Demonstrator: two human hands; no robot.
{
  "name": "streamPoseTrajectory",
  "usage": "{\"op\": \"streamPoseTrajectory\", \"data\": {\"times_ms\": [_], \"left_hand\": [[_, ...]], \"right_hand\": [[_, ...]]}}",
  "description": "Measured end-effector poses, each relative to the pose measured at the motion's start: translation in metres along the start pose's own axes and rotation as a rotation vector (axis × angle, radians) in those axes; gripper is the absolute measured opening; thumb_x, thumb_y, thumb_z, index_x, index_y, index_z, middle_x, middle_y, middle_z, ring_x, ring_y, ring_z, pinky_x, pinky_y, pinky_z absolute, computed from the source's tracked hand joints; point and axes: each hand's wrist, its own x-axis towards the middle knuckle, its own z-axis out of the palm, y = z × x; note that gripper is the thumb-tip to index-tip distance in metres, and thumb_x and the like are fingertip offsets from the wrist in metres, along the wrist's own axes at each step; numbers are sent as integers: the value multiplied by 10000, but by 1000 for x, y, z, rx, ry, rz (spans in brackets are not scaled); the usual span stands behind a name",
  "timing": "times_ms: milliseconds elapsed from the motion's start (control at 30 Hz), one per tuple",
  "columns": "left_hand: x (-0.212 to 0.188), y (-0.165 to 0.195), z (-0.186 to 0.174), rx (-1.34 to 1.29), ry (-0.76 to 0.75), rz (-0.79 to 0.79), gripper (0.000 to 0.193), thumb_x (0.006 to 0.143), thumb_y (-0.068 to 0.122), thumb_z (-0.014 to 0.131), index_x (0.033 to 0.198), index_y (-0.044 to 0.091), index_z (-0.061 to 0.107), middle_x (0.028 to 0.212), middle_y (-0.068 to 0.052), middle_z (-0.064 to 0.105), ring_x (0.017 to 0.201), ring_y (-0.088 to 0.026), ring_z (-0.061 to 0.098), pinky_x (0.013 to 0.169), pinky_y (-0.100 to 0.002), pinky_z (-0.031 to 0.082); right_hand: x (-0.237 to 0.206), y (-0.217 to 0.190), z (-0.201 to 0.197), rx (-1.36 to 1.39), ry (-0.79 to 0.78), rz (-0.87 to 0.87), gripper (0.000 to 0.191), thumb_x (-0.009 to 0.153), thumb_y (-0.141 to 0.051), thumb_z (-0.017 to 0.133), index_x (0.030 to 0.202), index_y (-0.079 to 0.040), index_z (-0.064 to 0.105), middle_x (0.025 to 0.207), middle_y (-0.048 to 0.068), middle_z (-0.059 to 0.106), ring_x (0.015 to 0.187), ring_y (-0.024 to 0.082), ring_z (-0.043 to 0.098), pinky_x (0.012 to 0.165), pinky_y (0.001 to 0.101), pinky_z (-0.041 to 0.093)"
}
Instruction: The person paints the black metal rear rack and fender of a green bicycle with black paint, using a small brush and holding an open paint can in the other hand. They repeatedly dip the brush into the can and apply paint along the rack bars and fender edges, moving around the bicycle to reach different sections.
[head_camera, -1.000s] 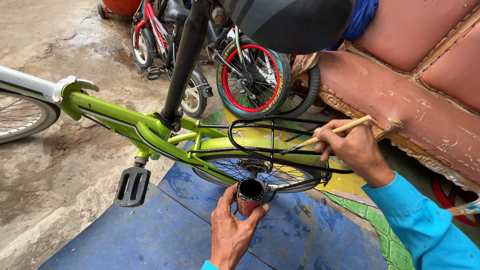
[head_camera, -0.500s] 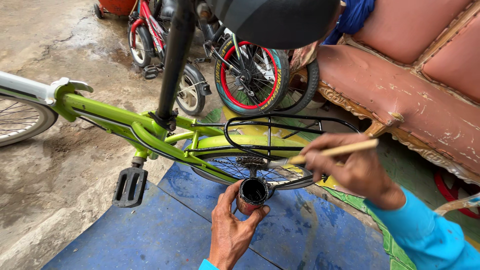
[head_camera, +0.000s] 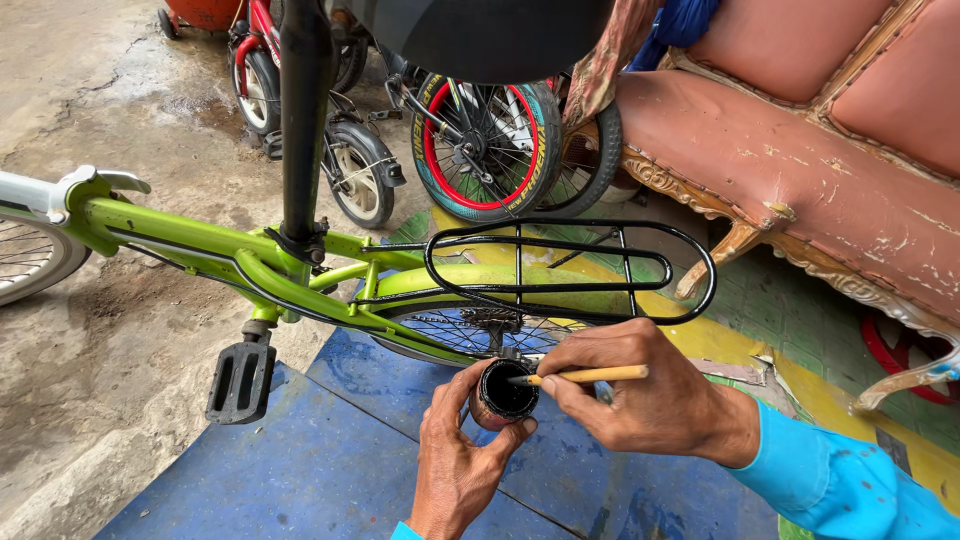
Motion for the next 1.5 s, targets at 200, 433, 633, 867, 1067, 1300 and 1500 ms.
{"op": "streamPoseTrajectory", "data": {"times_ms": [200, 433, 633, 867, 1067, 1300, 1500], "left_hand": [[-1, 1, 0, -3, -21, 14, 664, 620, 176, 932, 1231, 154, 675, 1122, -81, 719, 1115, -271, 682, 970, -414, 503], [-1, 0, -1, 3, -9, 14, 650, 623, 185, 929, 1224, 150, 683, 1102, -78, 724, 1087, -265, 695, 961, -412, 517], [0, -4, 3, 40, 51, -72, 691, 611, 217, 939, 1254, 159, 689, 1091, -85, 702, 1068, -279, 673, 943, -417, 510], [5, -9, 3, 48, 90, -156, 678, 625, 250, 933, 1248, 134, 691, 1090, -96, 694, 1054, -262, 682, 925, -412, 529], [5, -12, 2, 25, 110, -149, 684, 634, 264, 927, 1255, 110, 684, 1122, -111, 694, 1072, -257, 692, 932, -409, 537], [4, -13, 5, 14, 117, -144, 708, 624, 267, 930, 1267, 105, 679, 1128, -117, 704, 1075, -269, 696, 941, -407, 532], [4, -9, 3, 11, 108, -159, 710, 625, 271, 931, 1269, 110, 681, 1131, -111, 699, 1075, -263, 696, 940, -405, 532]], "right_hand": [[1, -1, 4, -5, -23, 54, 92, 781, -24, 767, 869, -3, 748, 797, 118, 770, 653, 238, 757, 586, 334, 595], [-5, 2, -2, -56, 28, -6, 98, 804, -43, 769, 889, -2, 744, 827, 116, 771, 673, 235, 753, 589, 330, 597], [-23, -1, -10, -118, 140, 103, 85, 804, -71, 760, 877, -32, 778, 731, 66, 764, 562, 162, 703, 502, 299, 545], [-43, 1, -13, -26, 201, 374, 96, 807, -82, 742, 851, -18, 797, 603, 46, 761, 453, 101, 711, 412, 264, 533], [-34, 23, -23, 2, 360, 281, 174, 909, -68, 674, 1012, 43, 759, 761, 92, 779, 605, 120, 748, 528, 254, 604], [5, 52, -9, 147, 395, 371, 183, 949, -115, 679, 985, 46, 758, 741, 109, 766, 564, 134, 726, 494, 247, 573], [31, 68, -3, 307, 372, 445, 197, 949, -146, 685, 920, 41, 740, 722, 85, 741, 551, 129, 721, 470, 245, 554]]}}
